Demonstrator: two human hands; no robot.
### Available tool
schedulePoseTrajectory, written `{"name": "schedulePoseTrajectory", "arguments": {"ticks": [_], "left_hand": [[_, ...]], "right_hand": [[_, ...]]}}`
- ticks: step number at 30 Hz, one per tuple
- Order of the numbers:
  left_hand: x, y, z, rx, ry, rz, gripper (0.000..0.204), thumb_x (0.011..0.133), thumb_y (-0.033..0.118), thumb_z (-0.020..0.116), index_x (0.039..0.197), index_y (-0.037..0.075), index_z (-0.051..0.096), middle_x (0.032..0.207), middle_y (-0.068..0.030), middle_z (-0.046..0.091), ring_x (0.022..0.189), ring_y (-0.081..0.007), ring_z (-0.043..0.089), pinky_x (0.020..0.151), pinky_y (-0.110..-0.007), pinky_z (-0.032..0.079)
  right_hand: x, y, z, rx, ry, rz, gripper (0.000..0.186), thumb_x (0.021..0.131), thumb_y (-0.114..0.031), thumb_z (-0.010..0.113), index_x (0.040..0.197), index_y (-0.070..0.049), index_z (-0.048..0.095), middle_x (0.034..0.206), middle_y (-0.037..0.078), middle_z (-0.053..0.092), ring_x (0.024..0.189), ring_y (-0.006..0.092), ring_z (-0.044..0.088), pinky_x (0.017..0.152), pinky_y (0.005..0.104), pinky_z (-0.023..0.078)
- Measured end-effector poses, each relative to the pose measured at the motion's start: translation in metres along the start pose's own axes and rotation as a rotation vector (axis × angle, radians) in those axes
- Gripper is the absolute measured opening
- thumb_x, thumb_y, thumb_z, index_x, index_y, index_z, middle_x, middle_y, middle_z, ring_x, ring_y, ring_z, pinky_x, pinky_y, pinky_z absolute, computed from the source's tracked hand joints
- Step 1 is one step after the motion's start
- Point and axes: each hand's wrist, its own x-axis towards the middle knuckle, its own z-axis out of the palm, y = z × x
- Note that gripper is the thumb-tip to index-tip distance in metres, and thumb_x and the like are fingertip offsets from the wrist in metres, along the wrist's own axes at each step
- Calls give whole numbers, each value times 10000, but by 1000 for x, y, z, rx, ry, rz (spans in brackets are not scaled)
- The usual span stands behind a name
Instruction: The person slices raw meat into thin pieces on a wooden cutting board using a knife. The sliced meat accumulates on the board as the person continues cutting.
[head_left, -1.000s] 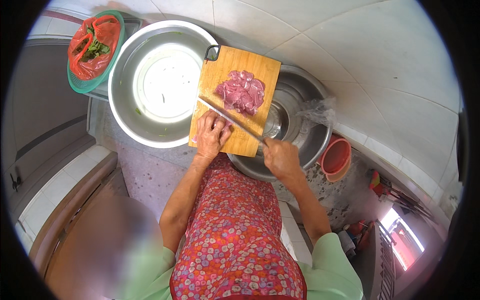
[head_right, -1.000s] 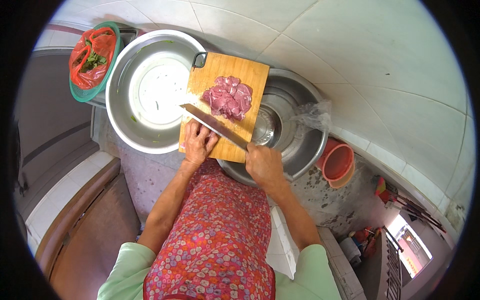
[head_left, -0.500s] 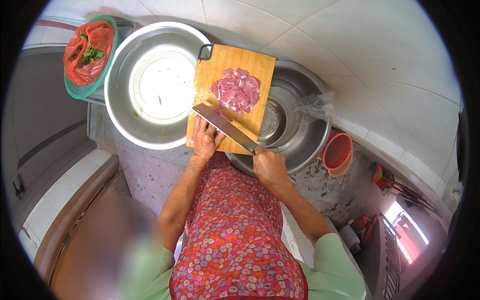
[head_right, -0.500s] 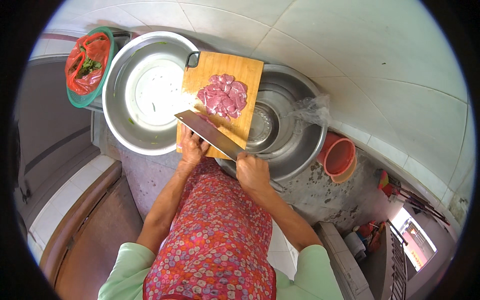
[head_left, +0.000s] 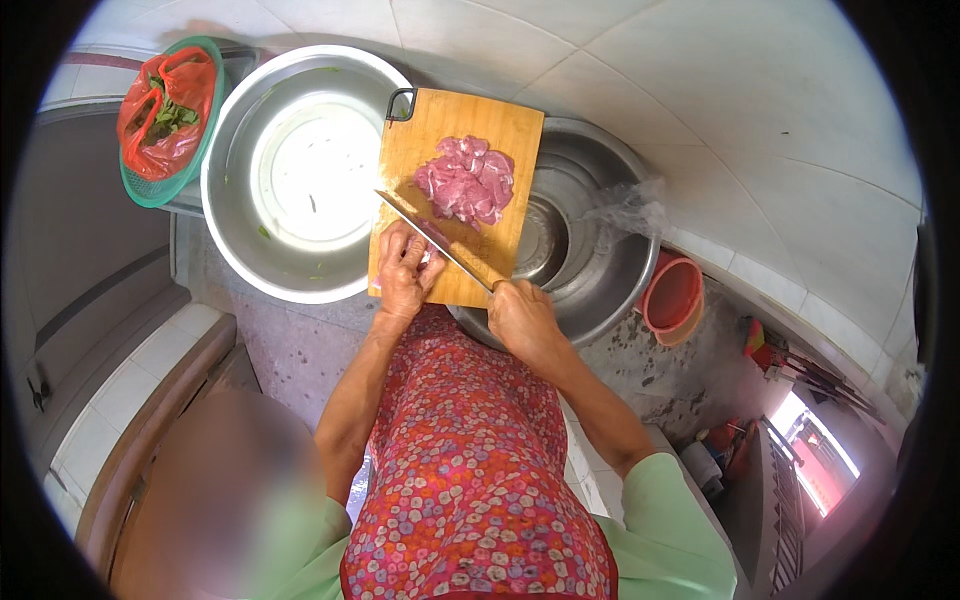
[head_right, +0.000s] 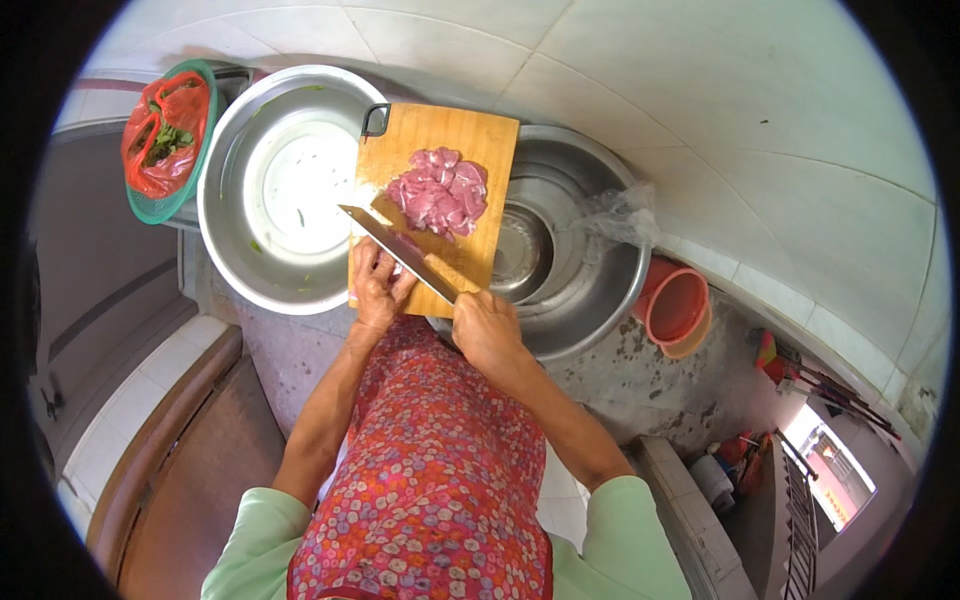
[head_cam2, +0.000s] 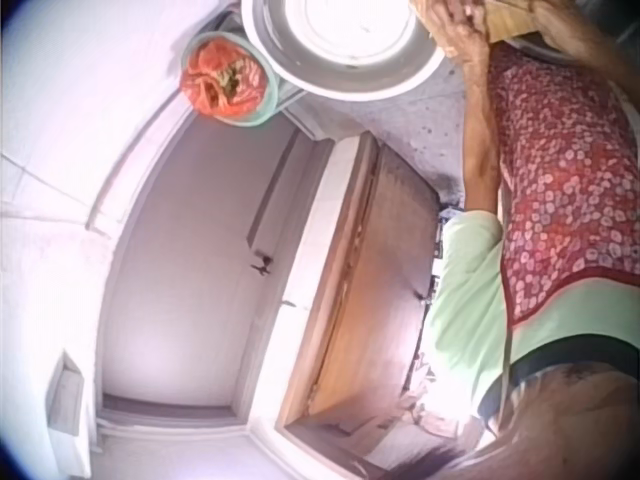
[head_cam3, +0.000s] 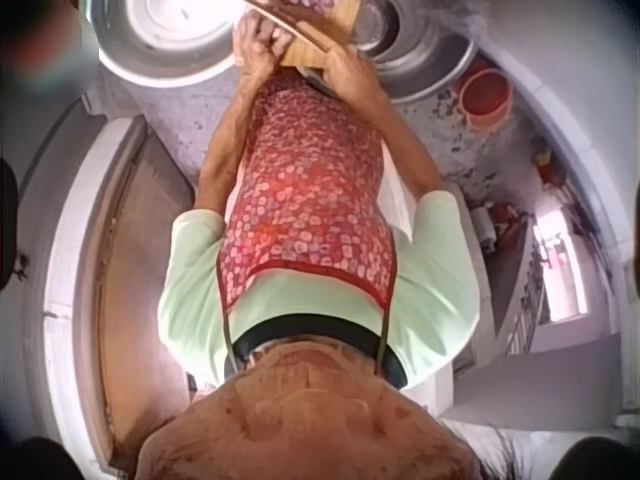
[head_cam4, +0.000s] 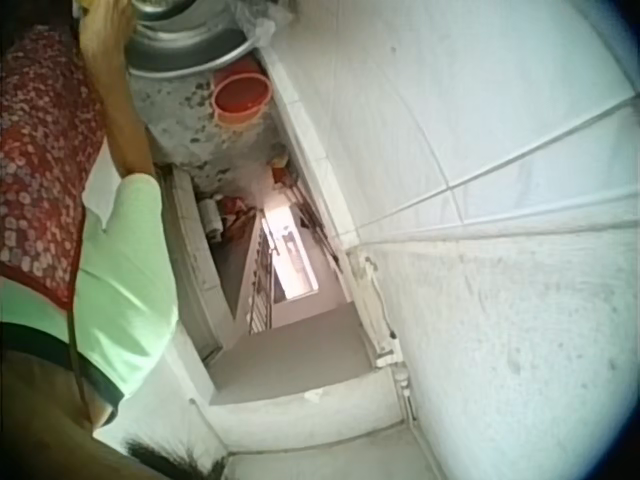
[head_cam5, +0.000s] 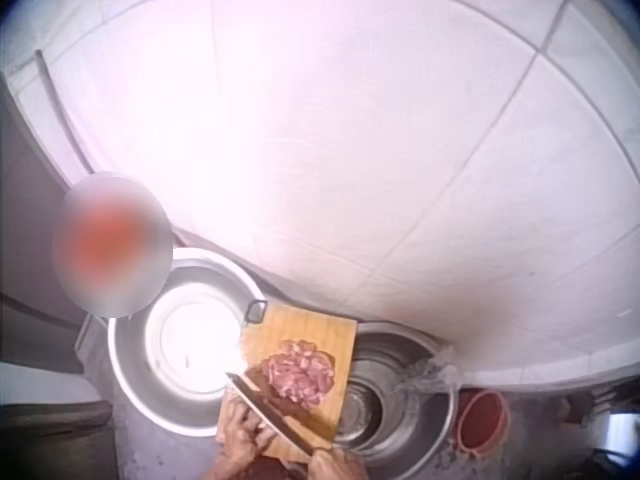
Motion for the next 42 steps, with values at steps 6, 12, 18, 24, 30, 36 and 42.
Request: {"name": "schedulePoseTrajectory", "arguments": {"ticks": [6,12,18,24,30,36,42], "left_hand": [[1,-5,2,-24,5,-47,370,615,63,775,969,5,682,1054,-123,574,1060,-332,525,887,-412,465],[1,-5,5,6,27,-28,356,613,73,779,948,10,677,1047,-124,573,1059,-336,523,892,-419,455],[3,-5,6,5,62,-11,322,640,92,761,941,15,676,1017,-136,576,1041,-356,534,890,-437,450],[4,-3,6,-15,71,-31,307,625,102,770,902,17,668,974,-127,571,1005,-349,540,859,-431,455],[-1,-7,8,-16,66,-2,318,613,116,780,893,12,672,979,-127,568,1013,-347,538,855,-428,458],[-3,-9,7,-60,72,-17,333,619,104,792,921,14,683,986,-124,574,1042,-339,539,878,-423,462],[-2,-8,7,-86,67,-46,358,598,71,783,938,10,688,999,-128,581,1030,-343,543,874,-420,467]], "right_hand": [[38,-19,2,53,-19,13,177,837,-96,547,970,1,612,940,245,636,952,419,610,847,499,473],[8,12,2,10,-117,-14,155,821,-103,594,863,39,637,892,283,635,893,455,618,785,508,495],[25,-9,1,145,7,65,226,859,-138,604,806,81,626,831,319,616,861,502,602,744,512,491],[18,7,8,179,49,-60,248,847,-144,628,764,89,609,783,312,619,798,496,615,712,518,485],[27,0,25,198,166,-50,247,834,-136,632,742,92,611,753,324,607,797,482,621,696,510,492],[28,0,22,165,29,19,217,837,-113,613,766,93,614,810,329,618,831,493,615,730,524,487],[49,-26,23,165,-23,176,144,797,-77,620,863,50,639,951,318,626,963,471,603,809,529,487]]}}
